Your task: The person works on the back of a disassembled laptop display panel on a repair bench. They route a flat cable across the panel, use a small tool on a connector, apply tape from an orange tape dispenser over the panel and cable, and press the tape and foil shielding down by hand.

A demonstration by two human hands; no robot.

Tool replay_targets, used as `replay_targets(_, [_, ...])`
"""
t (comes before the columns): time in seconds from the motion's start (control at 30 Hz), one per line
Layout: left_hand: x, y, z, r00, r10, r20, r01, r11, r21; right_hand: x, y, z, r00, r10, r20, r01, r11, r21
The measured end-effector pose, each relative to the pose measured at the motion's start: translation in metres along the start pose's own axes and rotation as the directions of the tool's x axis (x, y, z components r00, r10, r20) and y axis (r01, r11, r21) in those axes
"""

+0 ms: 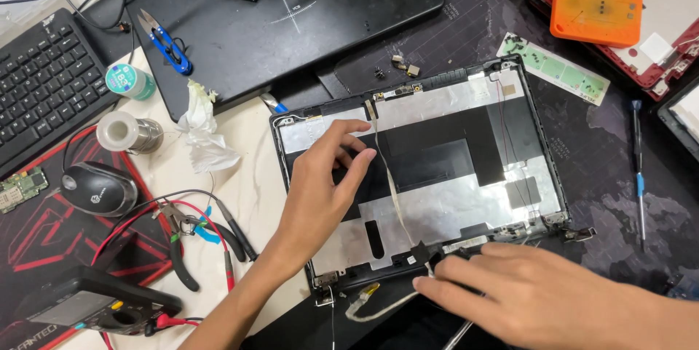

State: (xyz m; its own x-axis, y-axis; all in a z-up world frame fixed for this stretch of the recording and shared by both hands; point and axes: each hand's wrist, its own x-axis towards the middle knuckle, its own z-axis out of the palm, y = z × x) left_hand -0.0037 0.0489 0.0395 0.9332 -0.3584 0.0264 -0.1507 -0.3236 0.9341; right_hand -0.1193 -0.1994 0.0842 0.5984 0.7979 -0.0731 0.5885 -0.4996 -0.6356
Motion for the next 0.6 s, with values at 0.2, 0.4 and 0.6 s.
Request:
replay_targets(0.2, [-0.001,-0.008,0.005,0.998,0.068,-0.003,-0.068,0.995,0.073,0.003,-0.003,0.001,0.986,-0.150,0.067,0.160,0.969,-0.189])
replay_targets(0.4, [0.001,-0.010,0.007,0.993,0.121,-0.001,-0.121,0.989,0.089,0.003,0.000,0.009,0.994,-0.102,-0.048,0.100,0.994,-0.040])
replay_targets(0.6, [0.003,-0.005,0.009,0.991,0.073,0.115,-0.079,0.996,0.041,0.000,0.009,0.034,0.996,0.087,0.000,-0.081,0.927,0.367])
